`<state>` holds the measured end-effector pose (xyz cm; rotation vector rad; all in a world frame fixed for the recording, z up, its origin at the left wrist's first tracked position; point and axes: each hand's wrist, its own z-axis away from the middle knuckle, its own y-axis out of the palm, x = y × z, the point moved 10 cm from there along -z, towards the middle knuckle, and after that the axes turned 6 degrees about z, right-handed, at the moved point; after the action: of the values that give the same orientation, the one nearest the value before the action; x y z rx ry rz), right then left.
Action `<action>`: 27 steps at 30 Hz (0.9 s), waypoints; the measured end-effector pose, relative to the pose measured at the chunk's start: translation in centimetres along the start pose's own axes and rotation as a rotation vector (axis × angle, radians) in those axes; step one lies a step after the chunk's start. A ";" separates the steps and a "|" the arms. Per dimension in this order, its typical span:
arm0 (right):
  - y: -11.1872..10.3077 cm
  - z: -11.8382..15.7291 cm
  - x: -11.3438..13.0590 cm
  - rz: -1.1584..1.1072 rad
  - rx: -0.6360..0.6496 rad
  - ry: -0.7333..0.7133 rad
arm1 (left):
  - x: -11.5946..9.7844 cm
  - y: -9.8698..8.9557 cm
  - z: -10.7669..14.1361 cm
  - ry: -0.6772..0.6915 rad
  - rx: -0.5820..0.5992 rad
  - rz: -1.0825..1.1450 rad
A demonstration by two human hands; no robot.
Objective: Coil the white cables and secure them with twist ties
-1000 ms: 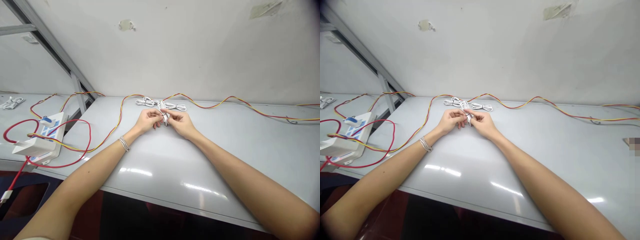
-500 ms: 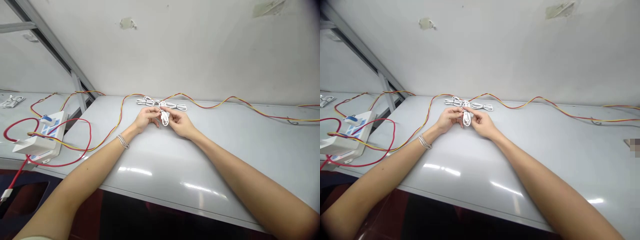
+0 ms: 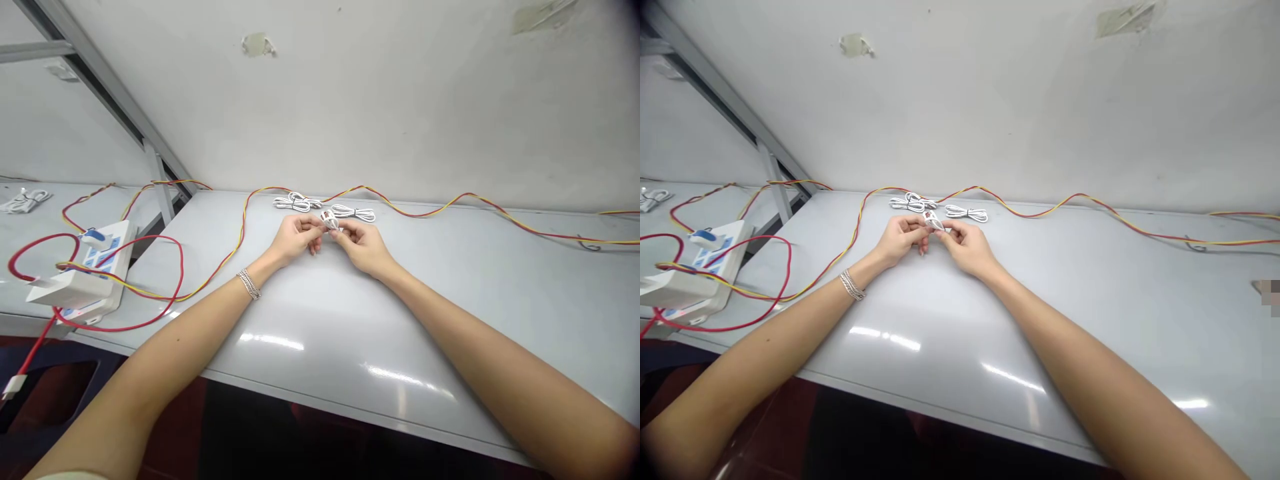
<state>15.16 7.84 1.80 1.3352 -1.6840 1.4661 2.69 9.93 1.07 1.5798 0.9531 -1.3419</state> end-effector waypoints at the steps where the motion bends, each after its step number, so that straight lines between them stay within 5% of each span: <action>1: 0.0 0.0 0.1 -0.020 0.000 -0.010 | 0.0 0.1 0.0 0.001 0.004 -0.006; 12: 0.0 -0.1 -0.2 -0.135 0.010 0.066 | -0.2 0.5 0.3 0.020 0.017 -0.043; 18: -0.2 0.2 -1.8 -0.264 -0.026 0.267 | -0.3 0.9 0.6 0.051 0.026 -0.175; 22: -0.1 0.3 -2.1 -0.299 0.006 0.307 | -2.3 1.3 1.1 0.235 0.008 -0.468; 27: 0.1 0.2 -1.0 -0.143 0.040 0.179 | -4.8 1.3 1.8 0.489 -0.060 -0.761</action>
<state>15.47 7.95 0.85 1.2759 -1.4247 1.4949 2.56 7.60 5.80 1.5912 2.0221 -1.3966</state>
